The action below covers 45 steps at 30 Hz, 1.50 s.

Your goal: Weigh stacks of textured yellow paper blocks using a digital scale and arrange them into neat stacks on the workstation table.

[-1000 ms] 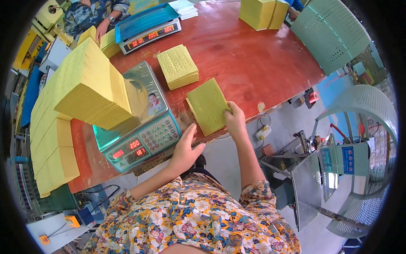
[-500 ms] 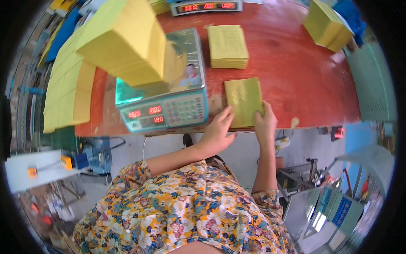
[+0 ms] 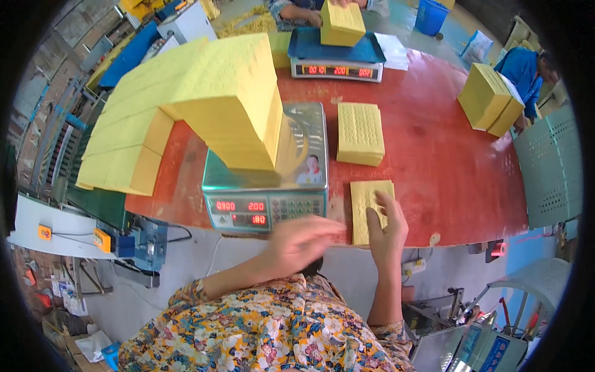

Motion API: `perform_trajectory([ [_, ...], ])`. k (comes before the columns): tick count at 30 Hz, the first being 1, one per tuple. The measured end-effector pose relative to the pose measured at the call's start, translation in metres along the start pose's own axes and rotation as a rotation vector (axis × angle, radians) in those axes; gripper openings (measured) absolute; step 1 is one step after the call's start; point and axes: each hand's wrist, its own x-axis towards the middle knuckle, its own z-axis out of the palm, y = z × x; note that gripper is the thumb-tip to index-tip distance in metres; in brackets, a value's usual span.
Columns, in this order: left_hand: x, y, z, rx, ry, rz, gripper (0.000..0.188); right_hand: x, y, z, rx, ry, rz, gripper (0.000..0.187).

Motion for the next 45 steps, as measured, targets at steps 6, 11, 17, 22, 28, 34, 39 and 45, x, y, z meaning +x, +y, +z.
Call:
perform_trajectory([
  [6,0.0,-0.019,-0.15,-0.153,1.055,-0.002,0.03,0.059,-0.085,0.066,0.785,-0.233,0.052,0.03],
  [11,0.048,-0.079,-0.192,-0.665,0.858,-0.17,0.045,0.109,-0.116,0.166,0.931,-0.243,0.149,0.042],
  [17,0.038,-0.114,-0.172,-0.794,0.726,-0.403,0.051,0.103,-0.128,0.199,1.111,-0.125,0.094,0.049],
  [22,0.02,-0.092,-0.144,-0.799,0.665,-0.465,0.052,0.062,-0.135,0.156,1.087,-0.049,0.162,0.048],
  [28,-0.022,-0.072,-0.11,-0.796,0.568,-0.514,0.049,0.01,-0.119,0.118,0.585,-0.019,0.06,0.047],
  [34,0.006,-0.054,-0.127,-0.915,0.575,-0.447,0.046,-0.005,-0.112,0.11,1.064,0.14,0.366,0.039],
  [39,0.044,0.001,-0.185,-0.972,0.276,-0.274,0.06,-0.034,-0.095,0.119,1.071,0.101,0.587,0.029],
  [45,0.054,0.011,-0.182,-0.745,0.147,-0.337,0.056,-0.04,-0.077,0.14,1.433,-0.076,0.804,0.033],
])
